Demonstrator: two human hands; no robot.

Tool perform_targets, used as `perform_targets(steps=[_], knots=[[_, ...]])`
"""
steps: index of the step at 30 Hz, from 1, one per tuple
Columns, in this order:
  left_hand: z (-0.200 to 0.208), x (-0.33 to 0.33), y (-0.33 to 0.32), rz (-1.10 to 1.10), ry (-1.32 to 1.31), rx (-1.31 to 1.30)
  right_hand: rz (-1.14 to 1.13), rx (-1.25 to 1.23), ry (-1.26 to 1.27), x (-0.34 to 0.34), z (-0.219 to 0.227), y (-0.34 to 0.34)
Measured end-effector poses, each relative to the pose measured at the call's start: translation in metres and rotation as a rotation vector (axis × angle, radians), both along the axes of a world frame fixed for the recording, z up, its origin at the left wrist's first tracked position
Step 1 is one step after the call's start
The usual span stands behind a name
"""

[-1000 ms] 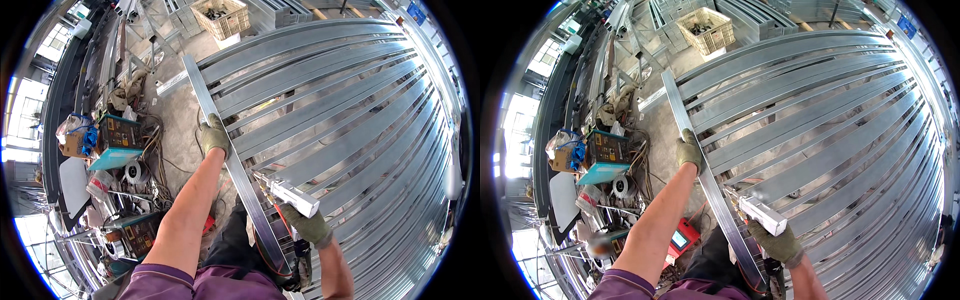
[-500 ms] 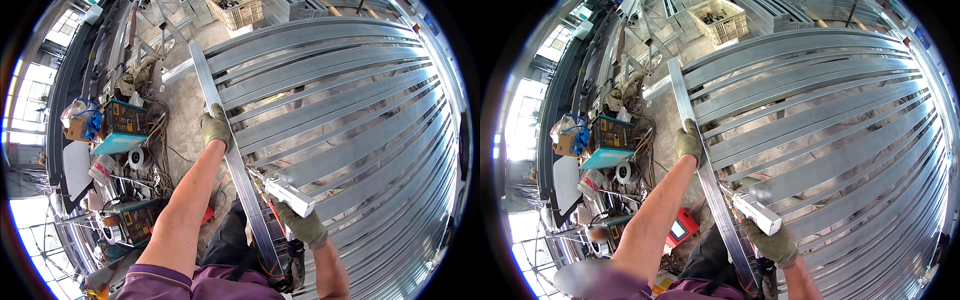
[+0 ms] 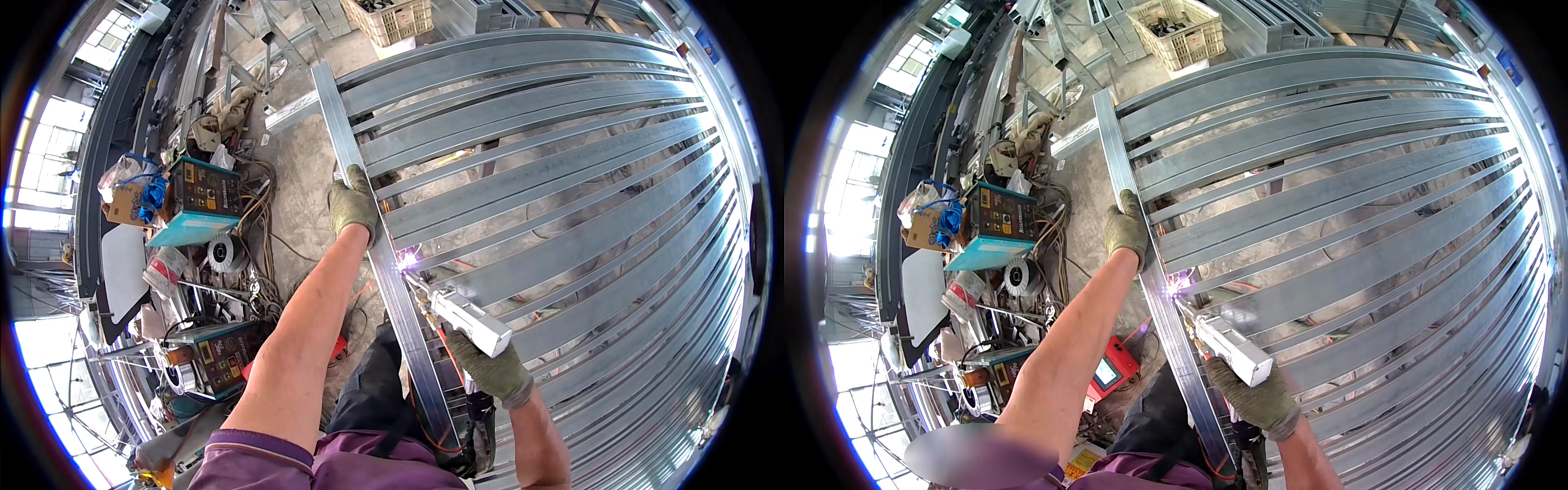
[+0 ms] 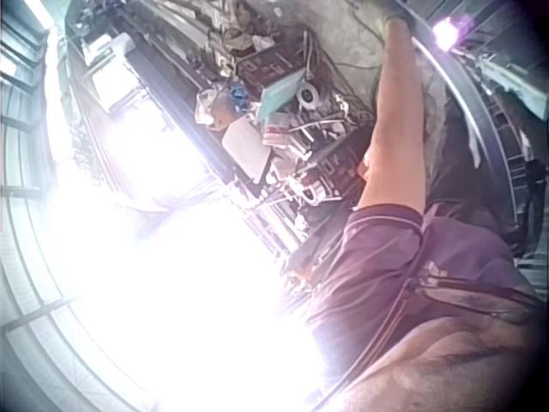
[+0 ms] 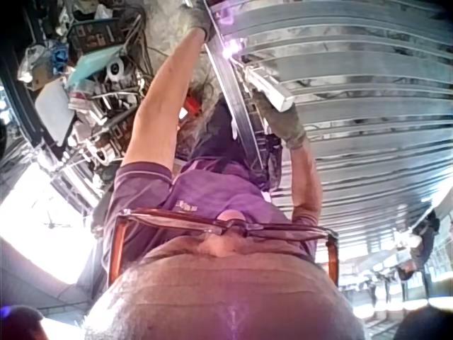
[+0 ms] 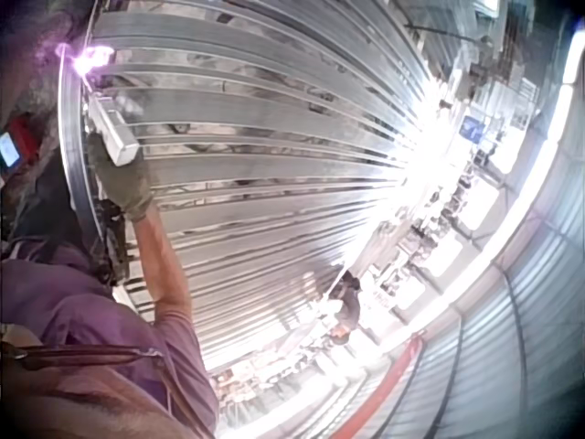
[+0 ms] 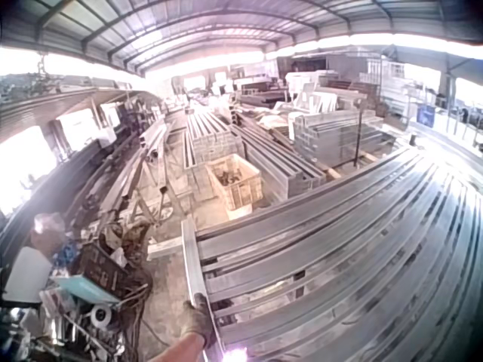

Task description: The person welds a metal frame using a handheld welding torch. They move the torch along the joints of the frame, creating sparks and fusing the metal pieces together.

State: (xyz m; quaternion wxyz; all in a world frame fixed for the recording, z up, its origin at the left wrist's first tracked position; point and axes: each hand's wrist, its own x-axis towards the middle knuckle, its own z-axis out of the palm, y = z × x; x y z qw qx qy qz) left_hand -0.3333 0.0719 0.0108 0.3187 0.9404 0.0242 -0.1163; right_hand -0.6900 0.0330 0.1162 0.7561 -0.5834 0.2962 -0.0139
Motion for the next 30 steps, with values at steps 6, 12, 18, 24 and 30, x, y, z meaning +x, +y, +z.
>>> perform_targets(steps=[6,12,18,24,30], knots=[[0.004,-0.001,-0.003,-0.001,0.013,-0.003,-0.012,0.012,0.02,-0.004,-0.006,0.001],[0.015,-0.003,-0.005,0.019,0.048,-0.006,-0.012,-0.02,0.013,0.001,0.001,0.0],[0.02,-0.005,-0.007,0.006,0.084,-0.023,-0.026,-0.012,0.006,-0.002,0.0,0.001],[0.016,0.0,-0.004,0.012,0.085,-0.028,-0.011,-0.026,0.005,-0.001,0.004,0.002],[0.014,0.0,-0.005,0.005,0.059,-0.018,-0.009,-0.04,0.004,-0.003,0.006,0.002]])
